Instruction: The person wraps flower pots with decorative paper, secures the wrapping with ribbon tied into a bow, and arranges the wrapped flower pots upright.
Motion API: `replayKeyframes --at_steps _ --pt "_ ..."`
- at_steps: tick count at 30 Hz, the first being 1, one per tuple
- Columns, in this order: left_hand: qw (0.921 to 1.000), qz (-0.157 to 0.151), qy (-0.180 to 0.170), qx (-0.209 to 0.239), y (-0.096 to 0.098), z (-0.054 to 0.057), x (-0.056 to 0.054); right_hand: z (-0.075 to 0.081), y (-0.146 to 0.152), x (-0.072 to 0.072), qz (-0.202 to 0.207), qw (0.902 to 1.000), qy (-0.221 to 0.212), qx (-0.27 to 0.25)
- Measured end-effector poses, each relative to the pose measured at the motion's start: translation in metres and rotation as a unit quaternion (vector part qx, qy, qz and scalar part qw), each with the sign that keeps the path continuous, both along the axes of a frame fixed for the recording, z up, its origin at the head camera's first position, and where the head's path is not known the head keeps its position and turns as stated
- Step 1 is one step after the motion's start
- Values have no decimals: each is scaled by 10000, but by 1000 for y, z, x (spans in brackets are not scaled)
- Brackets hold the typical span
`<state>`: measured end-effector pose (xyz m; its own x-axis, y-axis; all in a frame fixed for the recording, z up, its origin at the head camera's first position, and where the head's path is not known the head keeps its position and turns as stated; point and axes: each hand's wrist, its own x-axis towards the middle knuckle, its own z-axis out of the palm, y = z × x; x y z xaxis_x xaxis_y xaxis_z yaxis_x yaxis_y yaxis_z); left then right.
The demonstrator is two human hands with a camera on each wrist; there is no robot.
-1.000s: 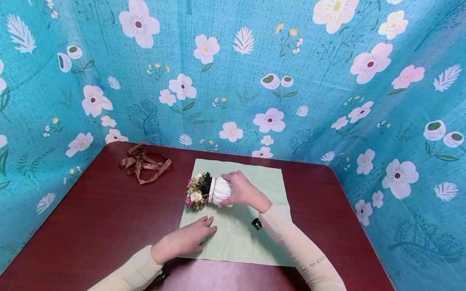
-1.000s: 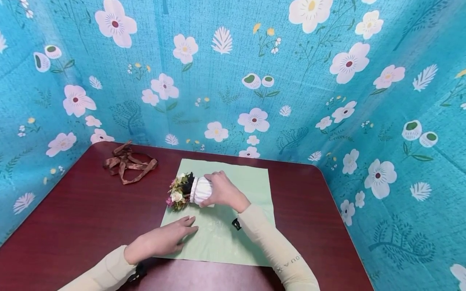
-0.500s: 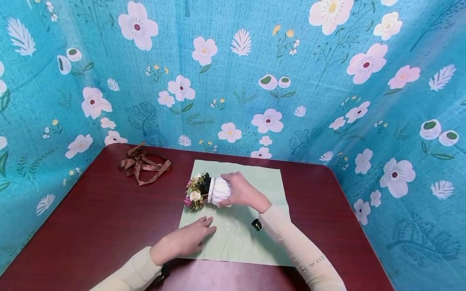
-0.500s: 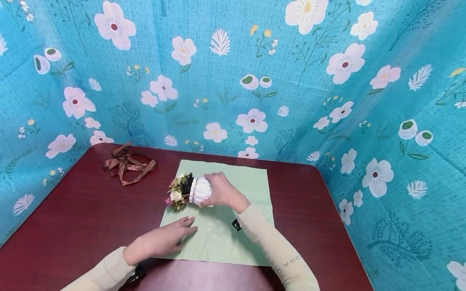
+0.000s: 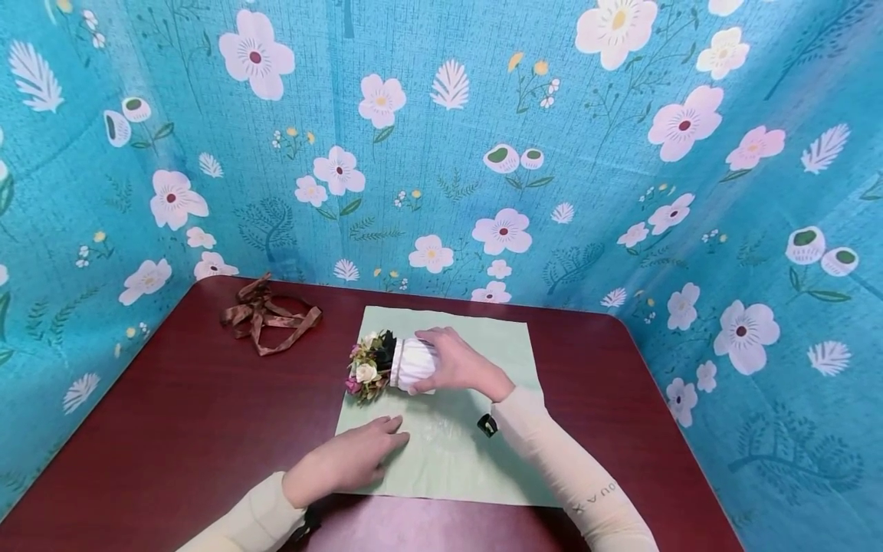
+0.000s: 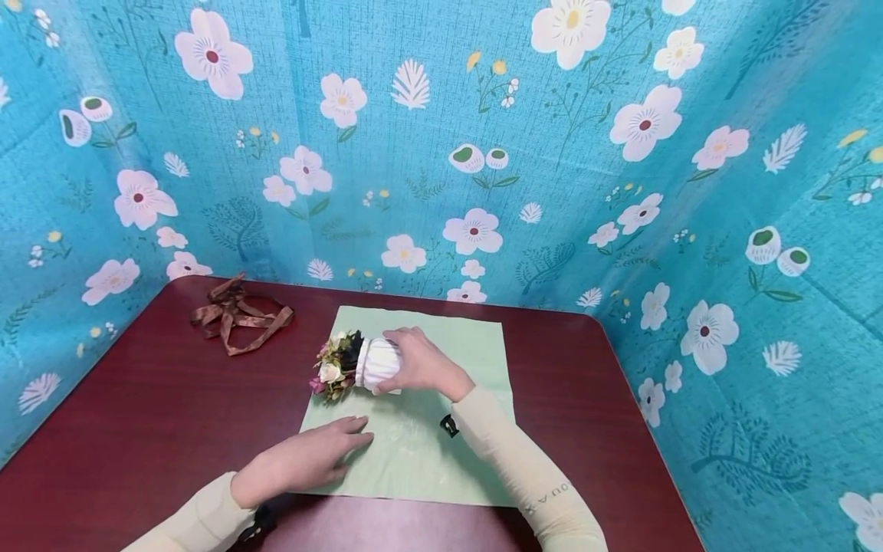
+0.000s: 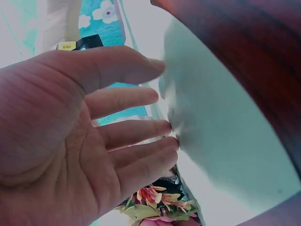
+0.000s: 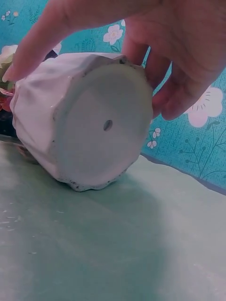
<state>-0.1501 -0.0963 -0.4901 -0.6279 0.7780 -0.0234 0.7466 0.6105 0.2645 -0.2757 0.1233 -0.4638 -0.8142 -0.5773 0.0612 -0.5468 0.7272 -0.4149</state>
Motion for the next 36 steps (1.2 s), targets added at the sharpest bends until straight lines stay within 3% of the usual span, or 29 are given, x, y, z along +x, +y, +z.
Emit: replayKeyframes --at_steps 8,15,25,27,30,33,36 --pt "9985 -320 187 398 13 4 -5 14 20 -9 -113 9973 -295 -661" --pt "9953 -671 193 665 40 4 -5 26 62 -23 -841 9891 -530 -1089" --pt "9910 -1207 318 486 91 17 -3 10 121 -47 -1896 9712 -1049 -991" --pt "9914 -1118 436 522 95 20 -7 4 130 -50 -2094 9663 -1163 -943" --pt "9926 -720 764 604 95 29 -19 -7 141 -52 -2367 9602 -1251 -793" --pt "9927 -207 1018 612 88 39 -38 -17 149 -54 -2639 9543 -1300 -523" --pt "9931 214 1023 537 79 49 -57 -23 154 -54 -2854 9484 -1368 -198"
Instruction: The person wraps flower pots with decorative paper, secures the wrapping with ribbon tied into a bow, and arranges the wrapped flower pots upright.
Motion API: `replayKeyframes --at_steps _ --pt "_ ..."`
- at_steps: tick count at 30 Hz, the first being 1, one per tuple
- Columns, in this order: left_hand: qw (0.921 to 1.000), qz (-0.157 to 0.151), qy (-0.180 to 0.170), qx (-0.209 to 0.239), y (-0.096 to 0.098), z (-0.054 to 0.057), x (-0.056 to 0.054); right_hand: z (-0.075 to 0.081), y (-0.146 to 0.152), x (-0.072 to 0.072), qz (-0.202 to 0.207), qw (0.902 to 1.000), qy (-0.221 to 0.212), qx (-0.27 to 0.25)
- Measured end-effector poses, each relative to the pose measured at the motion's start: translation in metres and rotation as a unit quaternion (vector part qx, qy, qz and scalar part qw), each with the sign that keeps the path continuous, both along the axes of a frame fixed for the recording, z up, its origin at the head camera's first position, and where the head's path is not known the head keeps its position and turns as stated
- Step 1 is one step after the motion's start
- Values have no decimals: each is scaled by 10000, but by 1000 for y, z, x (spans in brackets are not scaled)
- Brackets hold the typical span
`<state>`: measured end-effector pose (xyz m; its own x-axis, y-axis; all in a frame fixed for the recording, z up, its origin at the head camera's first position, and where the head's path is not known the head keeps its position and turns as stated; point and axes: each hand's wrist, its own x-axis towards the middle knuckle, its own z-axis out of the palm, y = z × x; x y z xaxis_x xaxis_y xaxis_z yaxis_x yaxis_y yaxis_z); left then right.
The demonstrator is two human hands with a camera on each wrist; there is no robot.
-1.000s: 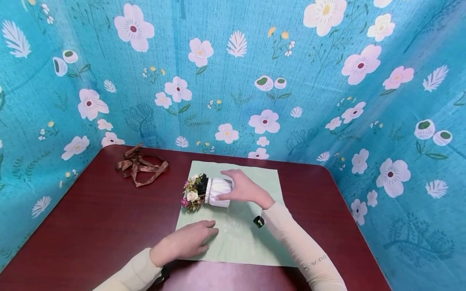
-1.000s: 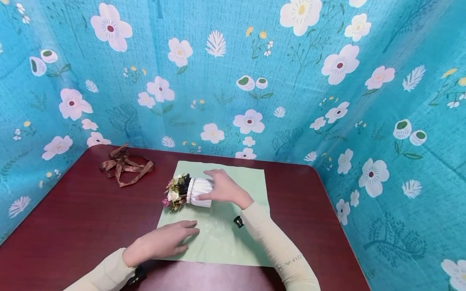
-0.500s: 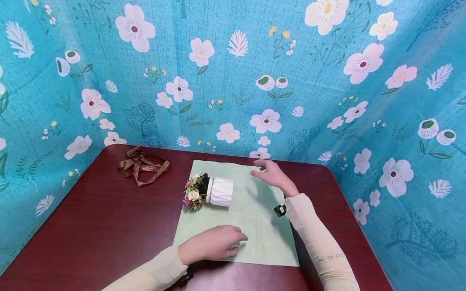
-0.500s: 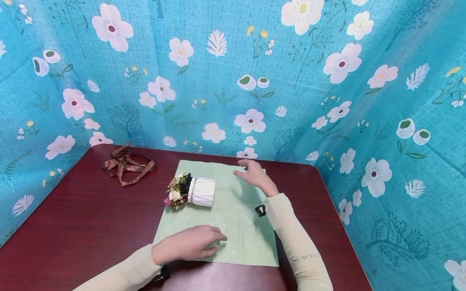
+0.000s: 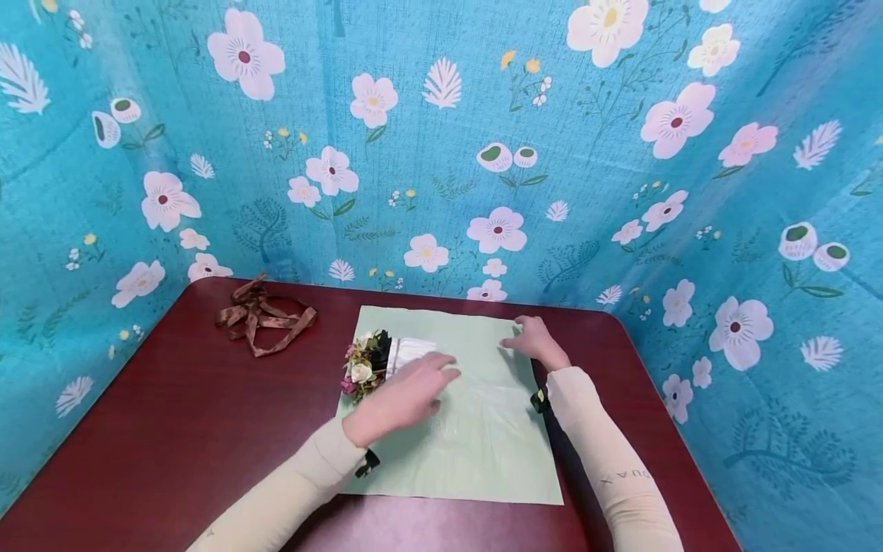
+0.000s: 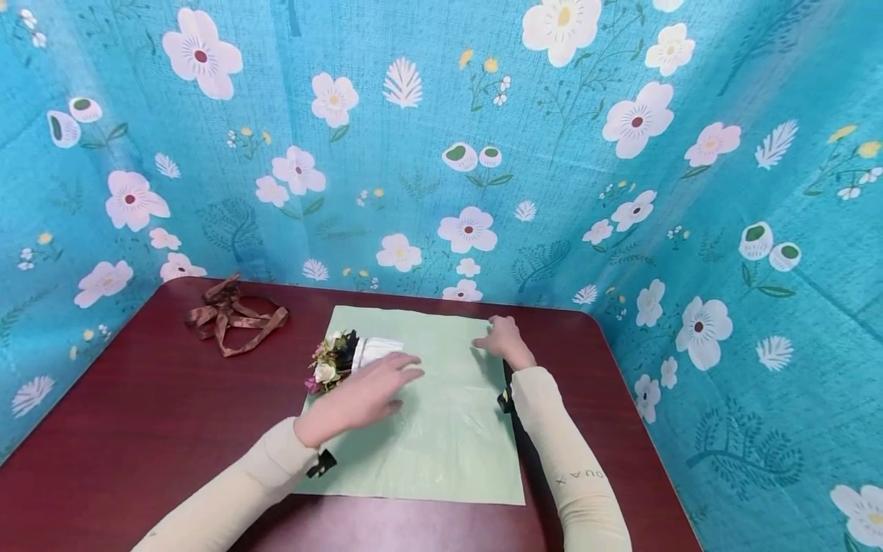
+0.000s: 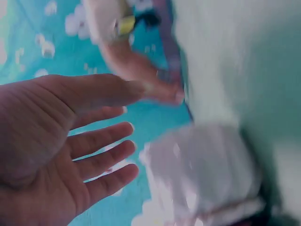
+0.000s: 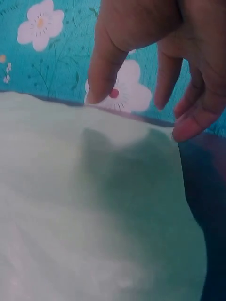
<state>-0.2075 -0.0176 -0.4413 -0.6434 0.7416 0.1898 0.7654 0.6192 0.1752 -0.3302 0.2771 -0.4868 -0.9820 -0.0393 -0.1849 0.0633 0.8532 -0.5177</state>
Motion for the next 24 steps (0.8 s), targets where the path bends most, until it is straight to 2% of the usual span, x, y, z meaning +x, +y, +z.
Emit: replayKeyframes --at_steps 3,7,13,17,24 --pt "9995 313 -78 -33 -9 7 -16 -4 3 1 -161 9996 -167 188" --pt "9987 471 -192 19 -19 11 -30 -7 6 1 -282 9986 -319 313" --pt "9983 379 -432 126 -25 9 -37 -9 8 -1 -309 9983 -434 240" --pt "9982 367 -425 232 -25 6 -42 -8 8 -2 -472 9971 -561 178" --pt "9949 449 -770 471 -25 7 -49 -3 9 1 -761 9932 -841 279"
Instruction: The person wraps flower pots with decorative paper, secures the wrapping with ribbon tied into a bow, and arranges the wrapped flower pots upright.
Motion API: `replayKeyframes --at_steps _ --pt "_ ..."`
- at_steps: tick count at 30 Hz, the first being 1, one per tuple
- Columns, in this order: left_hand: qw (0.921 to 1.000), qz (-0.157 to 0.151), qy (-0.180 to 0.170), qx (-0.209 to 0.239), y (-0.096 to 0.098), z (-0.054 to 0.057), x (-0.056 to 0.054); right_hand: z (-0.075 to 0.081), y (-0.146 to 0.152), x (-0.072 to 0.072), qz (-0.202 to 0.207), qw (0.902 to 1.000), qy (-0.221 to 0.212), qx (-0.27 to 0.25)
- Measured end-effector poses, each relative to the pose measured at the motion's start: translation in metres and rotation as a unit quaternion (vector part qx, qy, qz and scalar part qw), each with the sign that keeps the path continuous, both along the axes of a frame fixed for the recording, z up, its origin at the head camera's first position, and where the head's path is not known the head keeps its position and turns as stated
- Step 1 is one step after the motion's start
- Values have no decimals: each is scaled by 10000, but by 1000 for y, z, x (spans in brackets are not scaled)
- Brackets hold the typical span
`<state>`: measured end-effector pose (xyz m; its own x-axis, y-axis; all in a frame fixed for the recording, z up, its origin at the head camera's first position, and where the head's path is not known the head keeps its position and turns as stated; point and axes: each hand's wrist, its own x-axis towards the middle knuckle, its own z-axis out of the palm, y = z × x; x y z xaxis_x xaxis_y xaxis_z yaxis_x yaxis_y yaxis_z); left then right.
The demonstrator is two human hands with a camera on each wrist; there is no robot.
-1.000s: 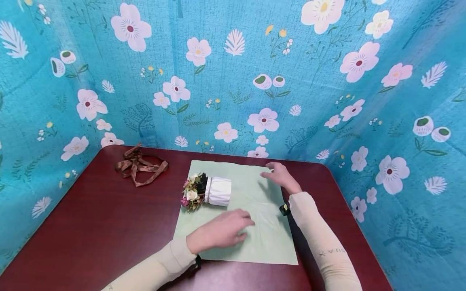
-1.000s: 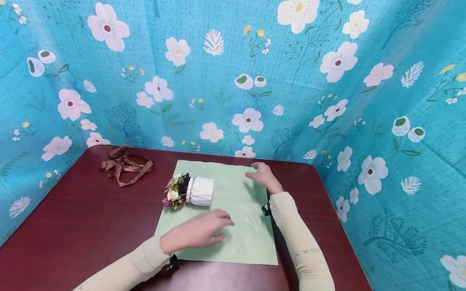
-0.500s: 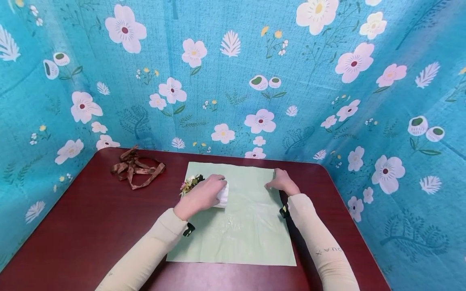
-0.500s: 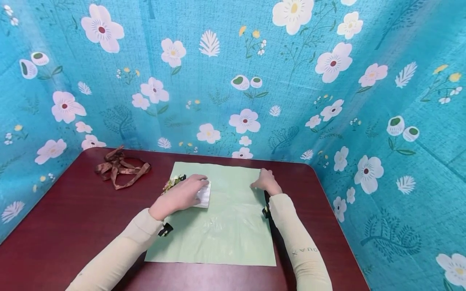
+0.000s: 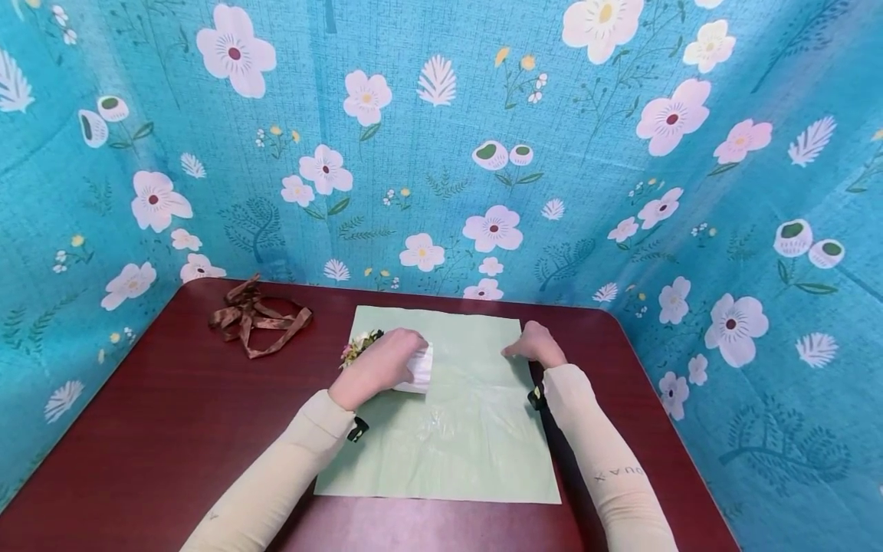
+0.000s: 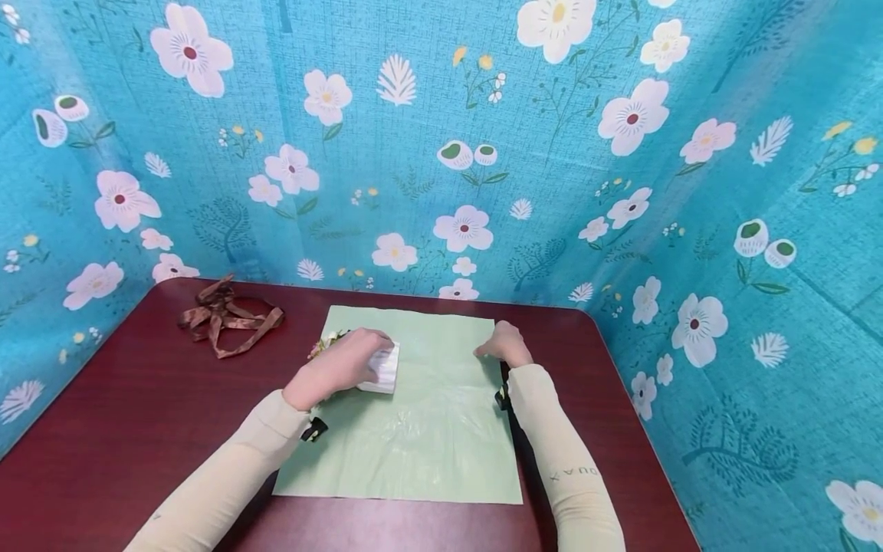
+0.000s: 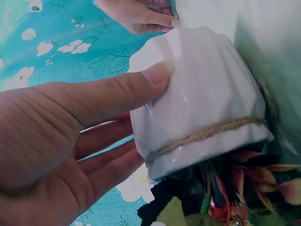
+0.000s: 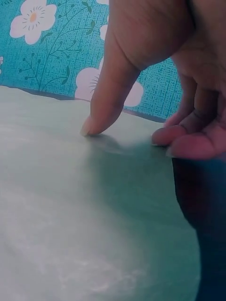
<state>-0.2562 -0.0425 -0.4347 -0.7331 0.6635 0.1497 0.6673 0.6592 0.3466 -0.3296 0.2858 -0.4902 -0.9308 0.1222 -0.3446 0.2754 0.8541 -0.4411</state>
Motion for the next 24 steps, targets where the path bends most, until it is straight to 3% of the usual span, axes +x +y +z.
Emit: replayKeyframes --at_steps 15,24 --pt "9992 222 -328 115 1 2 1 6 -7 9 -513 9982 -270 -155" --pt "9994 226 -277 32 0 0 -1 4 0 14 180 9997 -177 72"
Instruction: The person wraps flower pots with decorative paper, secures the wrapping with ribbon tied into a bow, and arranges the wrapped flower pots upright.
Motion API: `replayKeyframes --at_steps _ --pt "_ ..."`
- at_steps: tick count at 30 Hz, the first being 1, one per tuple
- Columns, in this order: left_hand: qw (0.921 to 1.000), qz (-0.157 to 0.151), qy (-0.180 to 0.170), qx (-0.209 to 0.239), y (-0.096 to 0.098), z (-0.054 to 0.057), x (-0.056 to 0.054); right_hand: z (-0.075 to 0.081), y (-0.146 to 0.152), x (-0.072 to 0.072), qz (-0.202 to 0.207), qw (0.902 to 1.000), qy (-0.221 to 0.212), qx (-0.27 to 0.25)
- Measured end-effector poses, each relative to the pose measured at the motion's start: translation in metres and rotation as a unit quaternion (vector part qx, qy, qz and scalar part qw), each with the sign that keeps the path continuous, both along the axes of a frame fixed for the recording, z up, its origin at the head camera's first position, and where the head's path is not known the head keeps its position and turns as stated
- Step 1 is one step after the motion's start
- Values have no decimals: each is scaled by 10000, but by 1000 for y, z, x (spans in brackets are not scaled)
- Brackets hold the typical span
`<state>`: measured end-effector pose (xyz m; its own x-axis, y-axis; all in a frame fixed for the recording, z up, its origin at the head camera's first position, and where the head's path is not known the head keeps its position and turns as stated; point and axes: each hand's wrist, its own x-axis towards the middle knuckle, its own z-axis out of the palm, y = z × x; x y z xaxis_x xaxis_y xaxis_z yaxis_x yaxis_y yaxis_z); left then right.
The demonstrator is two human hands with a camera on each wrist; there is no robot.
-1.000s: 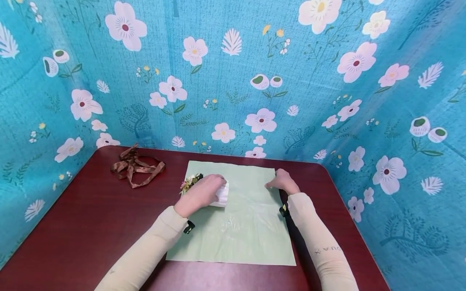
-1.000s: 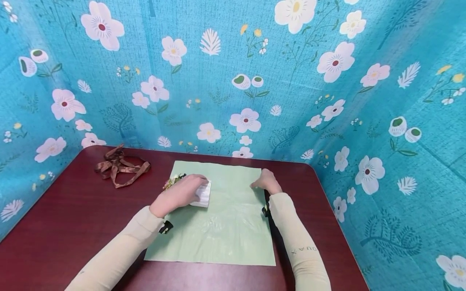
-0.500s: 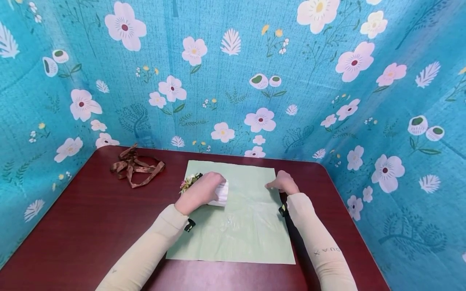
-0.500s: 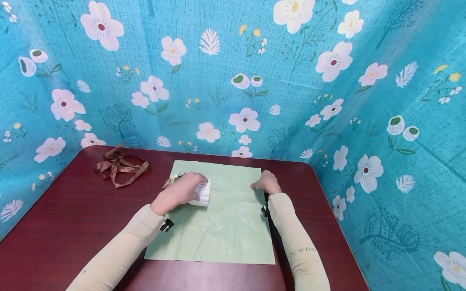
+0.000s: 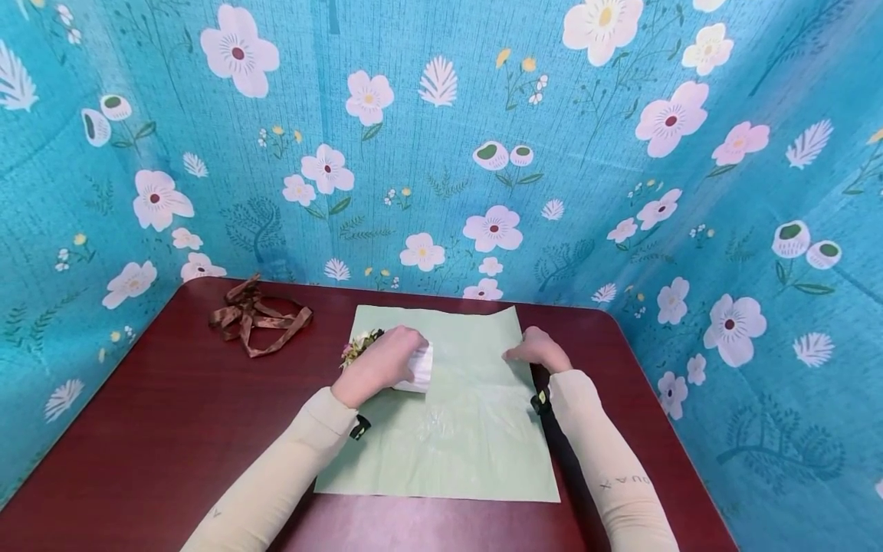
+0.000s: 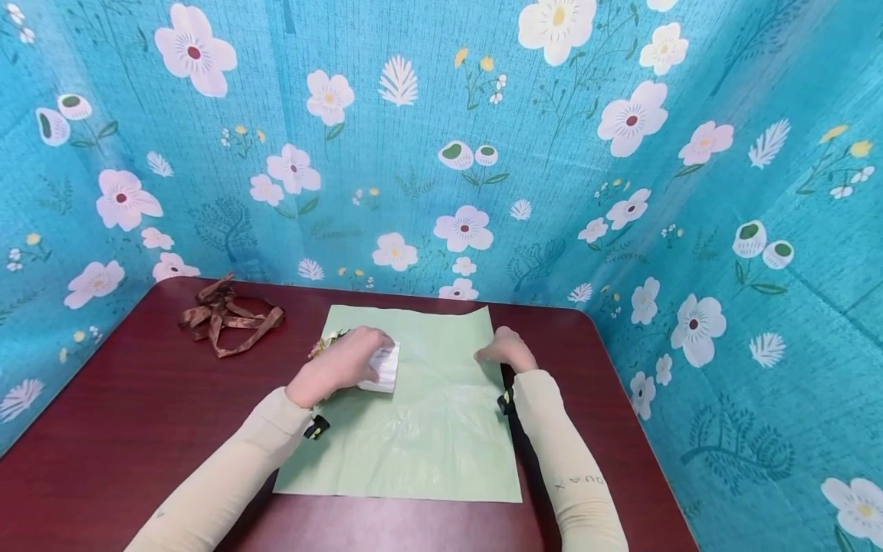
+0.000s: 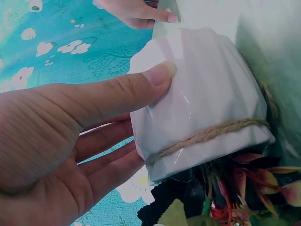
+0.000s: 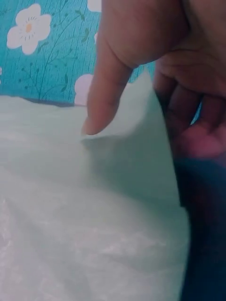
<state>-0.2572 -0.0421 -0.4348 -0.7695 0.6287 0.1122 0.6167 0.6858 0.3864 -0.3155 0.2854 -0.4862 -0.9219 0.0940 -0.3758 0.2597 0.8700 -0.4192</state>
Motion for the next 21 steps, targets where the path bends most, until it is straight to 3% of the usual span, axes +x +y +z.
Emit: replayKeyframes --at_steps 6,13,21 --pt "9998 -20 163 -145 0 1 -2 6 11 8 419 9985 -103 -334" --pt "9996 -166 212 -4 -3 1 -1 13 23 25 569 9901 -387 -1222" --pt "9990 -254 335 -120 -2 1 1 35 22 41 1002 9859 -253 -1317"
